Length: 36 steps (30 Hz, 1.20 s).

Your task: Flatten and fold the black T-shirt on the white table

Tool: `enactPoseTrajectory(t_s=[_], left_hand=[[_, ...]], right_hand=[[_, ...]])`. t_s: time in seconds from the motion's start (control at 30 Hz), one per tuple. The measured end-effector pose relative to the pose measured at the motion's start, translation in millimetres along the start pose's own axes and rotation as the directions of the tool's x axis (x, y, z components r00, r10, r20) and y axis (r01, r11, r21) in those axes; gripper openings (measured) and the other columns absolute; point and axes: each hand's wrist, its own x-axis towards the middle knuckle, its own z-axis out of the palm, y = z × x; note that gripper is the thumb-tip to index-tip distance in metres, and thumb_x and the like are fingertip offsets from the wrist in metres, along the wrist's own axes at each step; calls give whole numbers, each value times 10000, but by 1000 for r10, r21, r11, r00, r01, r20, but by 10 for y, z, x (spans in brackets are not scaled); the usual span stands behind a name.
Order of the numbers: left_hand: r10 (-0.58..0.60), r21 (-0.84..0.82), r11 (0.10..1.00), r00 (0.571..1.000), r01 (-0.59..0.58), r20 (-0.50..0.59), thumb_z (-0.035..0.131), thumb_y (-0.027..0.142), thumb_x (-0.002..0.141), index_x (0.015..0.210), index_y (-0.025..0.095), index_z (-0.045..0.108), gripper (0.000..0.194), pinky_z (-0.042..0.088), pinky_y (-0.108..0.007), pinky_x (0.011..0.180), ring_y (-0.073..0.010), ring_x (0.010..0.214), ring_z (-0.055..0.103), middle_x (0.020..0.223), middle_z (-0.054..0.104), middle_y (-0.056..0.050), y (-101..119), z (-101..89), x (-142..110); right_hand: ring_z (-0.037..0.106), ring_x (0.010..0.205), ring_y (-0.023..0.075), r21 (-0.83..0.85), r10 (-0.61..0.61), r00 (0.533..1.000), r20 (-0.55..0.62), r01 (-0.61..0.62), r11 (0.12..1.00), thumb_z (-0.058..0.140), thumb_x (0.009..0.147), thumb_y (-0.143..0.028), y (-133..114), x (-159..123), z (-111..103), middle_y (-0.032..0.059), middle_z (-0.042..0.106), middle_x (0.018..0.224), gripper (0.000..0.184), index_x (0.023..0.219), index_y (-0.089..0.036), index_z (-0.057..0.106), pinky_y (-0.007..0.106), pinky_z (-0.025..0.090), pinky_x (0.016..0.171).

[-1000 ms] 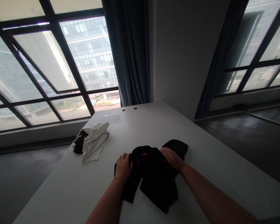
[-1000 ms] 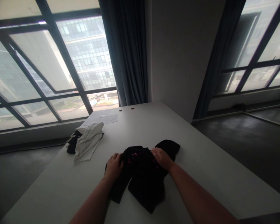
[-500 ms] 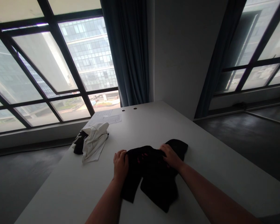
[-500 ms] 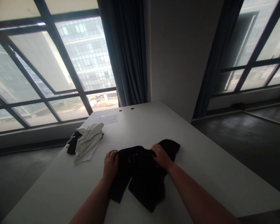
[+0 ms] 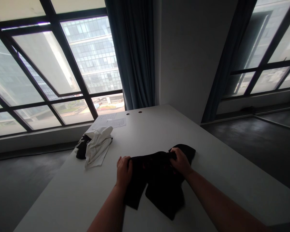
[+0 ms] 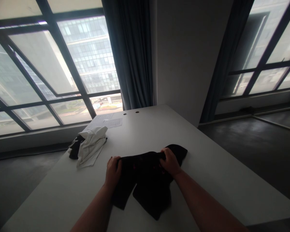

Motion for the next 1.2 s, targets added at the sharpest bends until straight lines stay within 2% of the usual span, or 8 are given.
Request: enactPoseTrajectory(t_s=[0.2, 0.33, 0.5, 0.63, 0.83, 1.03, 1.1, 1.2], left_hand=[[-32, 43, 998, 998, 35, -51, 421, 398, 1032, 1001, 241, 632, 265, 554, -403, 882, -248, 920, 690, 952, 711, -79, -178, -117, 78], [-56, 57, 997, 998, 56, -4, 451, 413, 1025, 1018, 244, 638, 252, 556, -347, 804, -224, 855, 711, 917, 736, -53, -259, -186, 89], [-44, 185, 982, 995, 27, 86, 502, 410, 1003, 960, 254, 662, 228, 516, -299, 750, -204, 812, 712, 905, 758, -34, -373, -348, 150], [-101, 265, 961, 991, 76, 83, 509, 407, 1006, 958, 251, 659, 223, 479, -290, 741, -214, 836, 698, 922, 755, -44, -461, -481, 294], [-233, 436, 889, 958, 140, 167, 465, 399, 1061, 982, 246, 640, 245, 375, -273, 670, -202, 822, 665, 991, 741, -43, -513, -549, 524], [-133, 500, 866, 957, -14, 258, 448, 426, 1082, 1039, 232, 635, 273, 387, -290, 706, -209, 830, 667, 1038, 722, -56, -416, -488, 1023], [-123, 515, 857, 960, -26, 253, 431, 441, 1085, 1071, 227, 642, 301, 416, -301, 739, -225, 864, 667, 1044, 718, -70, -344, -426, 1310], [-135, 553, 833, 963, -18, 235, 438, 376, 1072, 1167, 215, 665, 294, 460, -351, 861, -278, 1065, 646, 1173, 701, -123, -221, -250, 1658]], right_hand=[[595, 892, 296, -77, -96, 992, 87, 103, 992, 598, 854, -273, -80, 125, -162, 72, 644, 818, 35, 821, -276, 612, 511, 503, 954], [555, 749, 223, 18, -124, 970, 209, 123, 992, 599, 845, -267, -182, 218, -366, 11, 558, 710, 207, 670, -271, 489, 482, 486, 1019], [545, 679, 176, 94, -71, 766, 638, 14, 995, 636, 902, -432, -415, 466, -867, 0, 600, 739, 256, 753, -232, 579, 318, 463, 694], [541, 650, 164, 110, -46, 659, 751, -56, 992, 605, 927, -532, -537, 723, -1226, -3, 609, 715, 347, 770, -223, 619, 290, 405, 625], [562, 618, 170, -80, 47, 713, 699, 13, 997, 717, 860, -513, -213, 1098, -1463, -3, 637, 685, 286, 794, -241, 661, 296, 377, 608], [598, 649, 198, -258, 164, 723, 671, 20, 966, 718, 850, -491, 492, 1594, -1370, 29, 671, 724, 275, 773, -239, 637, 305, 383, 602], [607, 689, 214, -363, 209, 798, 565, 13, 932, 705, 856, -452, 652, 1726, -1228, 45, 678, 758, 233, 805, -232, 648, 322, 409, 646], [641, 920, 291, -559, 216, 962, 167, -88, 824, 618, 914, -346, 757, 1736, -854, 143, 717, 1053, 231, 1088, -212, 690, 410, 469, 820]])
